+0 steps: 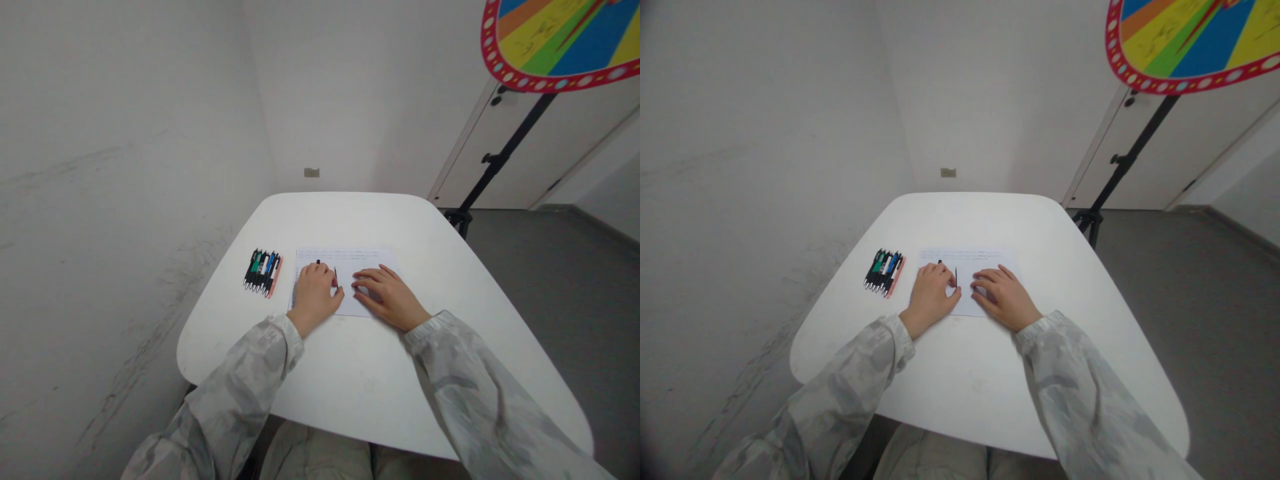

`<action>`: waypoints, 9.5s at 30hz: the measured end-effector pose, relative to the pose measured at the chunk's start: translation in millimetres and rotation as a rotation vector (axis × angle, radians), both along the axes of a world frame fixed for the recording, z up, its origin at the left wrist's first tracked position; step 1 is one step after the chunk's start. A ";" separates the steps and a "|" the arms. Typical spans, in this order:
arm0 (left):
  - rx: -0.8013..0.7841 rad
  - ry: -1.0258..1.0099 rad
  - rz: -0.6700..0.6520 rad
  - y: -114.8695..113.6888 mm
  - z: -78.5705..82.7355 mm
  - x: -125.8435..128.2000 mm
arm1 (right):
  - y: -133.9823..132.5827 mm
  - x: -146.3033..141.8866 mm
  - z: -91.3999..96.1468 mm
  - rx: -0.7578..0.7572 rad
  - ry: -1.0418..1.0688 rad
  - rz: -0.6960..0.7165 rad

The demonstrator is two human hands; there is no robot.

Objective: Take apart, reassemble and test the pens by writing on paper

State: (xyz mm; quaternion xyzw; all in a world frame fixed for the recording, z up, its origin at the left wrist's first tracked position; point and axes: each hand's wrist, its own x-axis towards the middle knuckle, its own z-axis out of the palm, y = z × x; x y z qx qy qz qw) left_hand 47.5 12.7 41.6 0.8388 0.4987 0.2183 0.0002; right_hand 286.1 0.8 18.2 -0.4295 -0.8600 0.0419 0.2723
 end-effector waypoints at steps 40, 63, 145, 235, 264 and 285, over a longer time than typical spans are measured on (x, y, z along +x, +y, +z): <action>-0.008 0.061 -0.084 23.8 19.3 -21.9 | 1.4 2.5 3.4 0.148 0.268 -0.109; 0.204 0.138 -0.252 13.8 4.7 -40.0 | -2.6 -10.7 1.6 0.105 0.691 -0.246; 0.322 -0.090 -0.317 12.4 -5.7 -36.4 | 2.1 -6.1 -1.7 -0.138 0.830 -0.143; 0.316 -0.126 -0.377 14.4 -14.7 -33.4 | -4.2 -9.3 9.3 -0.085 0.689 -0.034; 0.325 -0.188 -0.324 13.8 -17.1 -32.7 | -5.0 -8.7 9.8 -0.131 0.640 -0.015; 0.291 -0.212 -0.373 14.0 -16.5 -31.4 | -4.5 -9.4 8.2 -0.098 0.608 -0.054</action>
